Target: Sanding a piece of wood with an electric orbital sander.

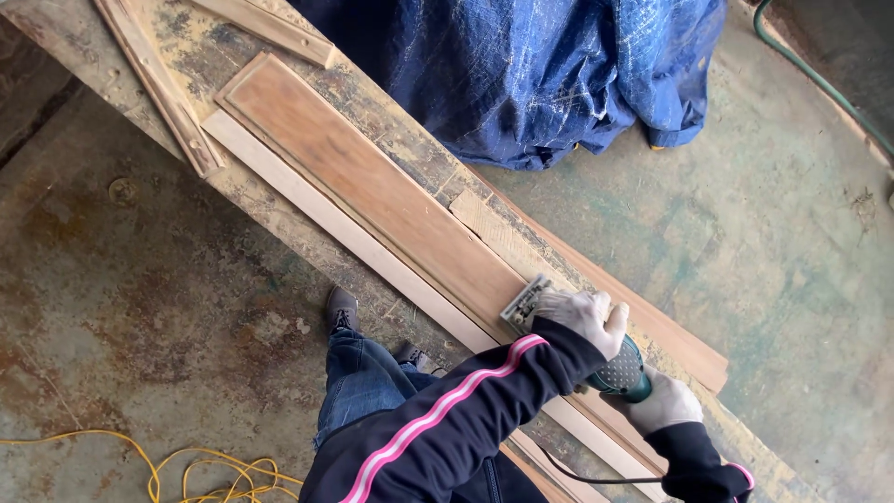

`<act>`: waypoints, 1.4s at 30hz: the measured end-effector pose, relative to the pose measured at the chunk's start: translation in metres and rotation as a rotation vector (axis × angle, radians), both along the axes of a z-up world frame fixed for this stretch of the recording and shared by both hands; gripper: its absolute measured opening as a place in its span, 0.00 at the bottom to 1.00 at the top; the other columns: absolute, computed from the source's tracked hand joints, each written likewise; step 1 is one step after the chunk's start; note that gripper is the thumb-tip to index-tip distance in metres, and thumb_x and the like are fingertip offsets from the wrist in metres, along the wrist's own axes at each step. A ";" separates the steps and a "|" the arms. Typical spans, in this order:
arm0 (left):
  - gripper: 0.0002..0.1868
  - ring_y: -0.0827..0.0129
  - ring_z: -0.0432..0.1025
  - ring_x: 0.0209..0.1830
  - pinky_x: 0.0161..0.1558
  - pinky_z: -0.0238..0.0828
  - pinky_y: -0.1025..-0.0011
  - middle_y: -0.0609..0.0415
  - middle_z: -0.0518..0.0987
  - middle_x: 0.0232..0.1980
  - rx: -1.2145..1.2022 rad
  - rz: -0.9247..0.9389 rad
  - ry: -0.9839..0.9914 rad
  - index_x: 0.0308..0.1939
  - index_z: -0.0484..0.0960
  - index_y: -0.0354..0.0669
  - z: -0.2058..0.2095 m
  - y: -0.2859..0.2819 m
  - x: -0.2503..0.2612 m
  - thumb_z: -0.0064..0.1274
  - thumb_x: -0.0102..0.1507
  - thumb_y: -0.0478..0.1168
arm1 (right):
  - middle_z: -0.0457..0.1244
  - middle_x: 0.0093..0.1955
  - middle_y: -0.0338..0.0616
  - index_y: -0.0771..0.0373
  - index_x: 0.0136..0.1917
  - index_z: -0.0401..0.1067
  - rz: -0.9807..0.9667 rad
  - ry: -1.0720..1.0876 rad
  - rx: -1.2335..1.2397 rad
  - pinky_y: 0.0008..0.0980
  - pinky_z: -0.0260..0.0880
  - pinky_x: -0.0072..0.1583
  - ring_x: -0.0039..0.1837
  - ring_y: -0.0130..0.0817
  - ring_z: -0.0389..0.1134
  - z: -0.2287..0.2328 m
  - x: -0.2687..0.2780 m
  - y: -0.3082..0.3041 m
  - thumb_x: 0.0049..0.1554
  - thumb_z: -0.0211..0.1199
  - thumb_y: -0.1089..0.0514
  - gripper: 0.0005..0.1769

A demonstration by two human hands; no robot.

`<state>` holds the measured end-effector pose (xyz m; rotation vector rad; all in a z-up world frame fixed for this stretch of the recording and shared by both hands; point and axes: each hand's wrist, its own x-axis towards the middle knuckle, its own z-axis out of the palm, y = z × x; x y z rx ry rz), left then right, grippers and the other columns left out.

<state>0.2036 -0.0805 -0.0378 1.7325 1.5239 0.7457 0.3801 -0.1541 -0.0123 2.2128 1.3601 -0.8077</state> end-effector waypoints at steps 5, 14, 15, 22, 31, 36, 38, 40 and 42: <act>0.22 0.45 0.76 0.28 0.37 0.67 0.48 0.38 0.80 0.26 -0.052 -0.013 0.056 0.34 0.83 0.42 0.007 0.008 0.002 0.47 0.66 0.57 | 0.76 0.44 0.47 0.50 0.54 0.81 -0.026 -0.017 -0.017 0.40 0.76 0.57 0.49 0.43 0.78 -0.005 0.007 0.001 0.37 0.78 0.30 0.37; 0.23 0.44 0.77 0.27 0.37 0.69 0.47 0.38 0.80 0.26 -0.085 -0.026 0.055 0.36 0.82 0.41 0.008 0.044 -0.049 0.44 0.67 0.57 | 0.74 0.45 0.47 0.45 0.55 0.80 0.056 -0.006 0.039 0.42 0.76 0.56 0.50 0.45 0.77 0.011 -0.054 0.041 0.38 0.76 0.30 0.35; 0.24 0.44 0.76 0.27 0.37 0.69 0.47 0.38 0.80 0.26 -0.099 -0.025 0.051 0.36 0.82 0.41 0.007 0.048 -0.055 0.44 0.67 0.57 | 0.74 0.45 0.47 0.45 0.56 0.80 0.059 0.007 0.052 0.42 0.75 0.56 0.50 0.45 0.76 0.013 -0.063 0.046 0.39 0.75 0.30 0.34; 0.23 0.44 0.77 0.30 0.37 0.70 0.46 0.38 0.81 0.28 -0.088 0.024 0.042 0.35 0.81 0.41 0.006 0.082 -0.103 0.46 0.67 0.57 | 0.74 0.43 0.45 0.44 0.55 0.79 0.117 0.063 0.109 0.42 0.75 0.54 0.48 0.45 0.76 0.028 -0.116 0.085 0.40 0.75 0.33 0.32; 0.23 0.44 0.78 0.28 0.41 0.70 0.46 0.39 0.81 0.26 -0.029 0.089 0.079 0.33 0.82 0.41 0.006 0.126 -0.169 0.48 0.65 0.57 | 0.73 0.44 0.46 0.47 0.53 0.79 0.223 0.045 0.111 0.44 0.74 0.54 0.49 0.46 0.75 0.036 -0.183 0.137 0.41 0.75 0.33 0.30; 0.22 0.47 0.78 0.27 0.42 0.71 0.49 0.41 0.82 0.24 0.008 0.109 0.138 0.30 0.83 0.44 0.016 0.151 -0.207 0.49 0.64 0.57 | 0.73 0.44 0.47 0.48 0.53 0.78 0.272 0.104 0.187 0.46 0.74 0.53 0.49 0.49 0.74 0.040 -0.216 0.160 0.42 0.73 0.33 0.30; 0.21 0.48 0.78 0.27 0.41 0.72 0.50 0.43 0.82 0.25 -0.002 0.090 0.107 0.29 0.82 0.45 0.018 0.159 -0.225 0.49 0.65 0.57 | 0.73 0.44 0.47 0.49 0.53 0.79 0.267 0.094 0.165 0.45 0.74 0.54 0.50 0.48 0.75 0.043 -0.230 0.169 0.44 0.73 0.32 0.30; 0.21 0.49 0.79 0.28 0.40 0.73 0.51 0.45 0.82 0.26 -0.007 0.068 0.079 0.29 0.81 0.45 0.023 0.167 -0.239 0.48 0.66 0.57 | 0.73 0.45 0.47 0.49 0.52 0.79 0.259 0.084 0.148 0.45 0.74 0.54 0.50 0.48 0.75 0.047 -0.244 0.178 0.45 0.72 0.31 0.29; 0.22 0.48 0.79 0.28 0.39 0.71 0.50 0.45 0.82 0.24 0.018 0.105 0.092 0.25 0.79 0.46 0.027 0.175 -0.253 0.49 0.65 0.56 | 0.72 0.45 0.48 0.46 0.57 0.77 0.253 0.125 0.188 0.46 0.74 0.53 0.50 0.49 0.74 0.050 -0.258 0.187 0.43 0.73 0.32 0.32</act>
